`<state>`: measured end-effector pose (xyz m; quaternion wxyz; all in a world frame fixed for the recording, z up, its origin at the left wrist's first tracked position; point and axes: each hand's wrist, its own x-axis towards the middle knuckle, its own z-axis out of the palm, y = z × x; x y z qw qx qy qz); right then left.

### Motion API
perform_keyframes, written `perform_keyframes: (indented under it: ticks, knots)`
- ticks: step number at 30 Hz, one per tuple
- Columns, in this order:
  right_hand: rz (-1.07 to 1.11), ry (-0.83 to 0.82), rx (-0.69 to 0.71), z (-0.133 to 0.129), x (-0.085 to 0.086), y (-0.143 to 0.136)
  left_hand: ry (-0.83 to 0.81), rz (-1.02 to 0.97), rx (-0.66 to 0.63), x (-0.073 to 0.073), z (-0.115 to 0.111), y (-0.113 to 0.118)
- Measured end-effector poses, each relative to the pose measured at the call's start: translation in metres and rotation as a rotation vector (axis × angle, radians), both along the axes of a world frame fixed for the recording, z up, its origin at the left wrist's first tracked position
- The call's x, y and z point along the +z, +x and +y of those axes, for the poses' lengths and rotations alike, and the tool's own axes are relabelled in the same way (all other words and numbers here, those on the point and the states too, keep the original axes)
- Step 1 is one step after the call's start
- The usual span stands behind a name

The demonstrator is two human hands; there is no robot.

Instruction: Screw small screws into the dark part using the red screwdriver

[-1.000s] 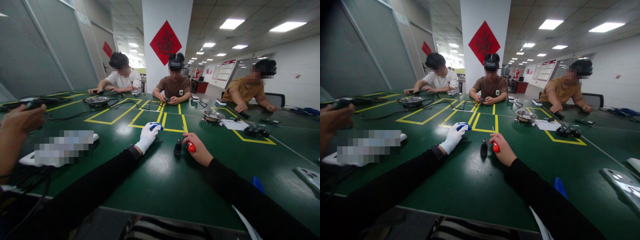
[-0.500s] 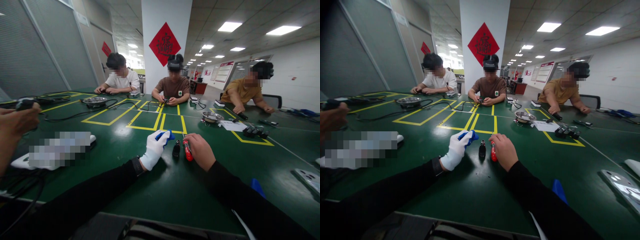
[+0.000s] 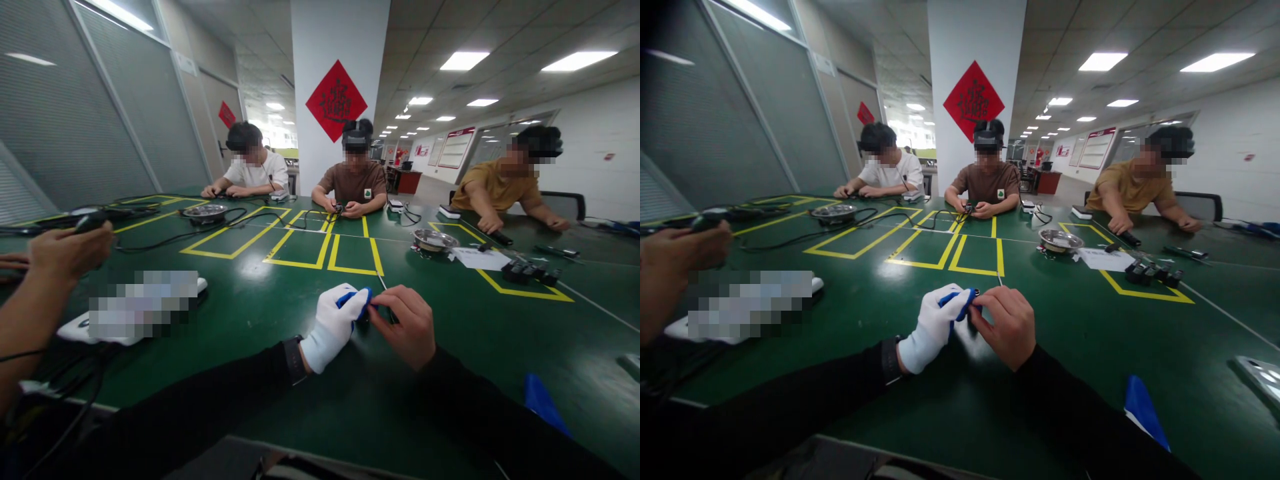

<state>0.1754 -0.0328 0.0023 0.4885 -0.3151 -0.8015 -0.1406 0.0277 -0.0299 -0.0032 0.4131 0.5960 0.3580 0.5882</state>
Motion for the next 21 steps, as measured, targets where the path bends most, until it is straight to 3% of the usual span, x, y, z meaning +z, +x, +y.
perform_keyframes:
  ticks: [5, 10, 13, 16, 21]
  knots:
    - [0.127, -0.131, 0.061, 0.007, 0.001, 0.009, 0.162, 0.163, 0.111, 0.010, -0.001, -0.007]
    - [0.183, -0.429, -0.168, 0.031, -0.005, 0.032, 0.358, 0.435, 0.165, 0.007, 0.012, -0.016]
    - [0.152, -0.531, -0.166, 0.039, -0.008, 0.040, 0.303, 0.603, 0.099, -0.006, 0.023, -0.017]
    - [0.071, -0.502, -0.081, 0.035, -0.005, 0.037, 0.208, 0.711, 0.025, -0.018, 0.030, -0.018]
    - [-0.081, -0.427, 0.054, 0.021, 0.003, 0.026, 0.171, 0.788, 0.011, -0.020, 0.035, -0.021]
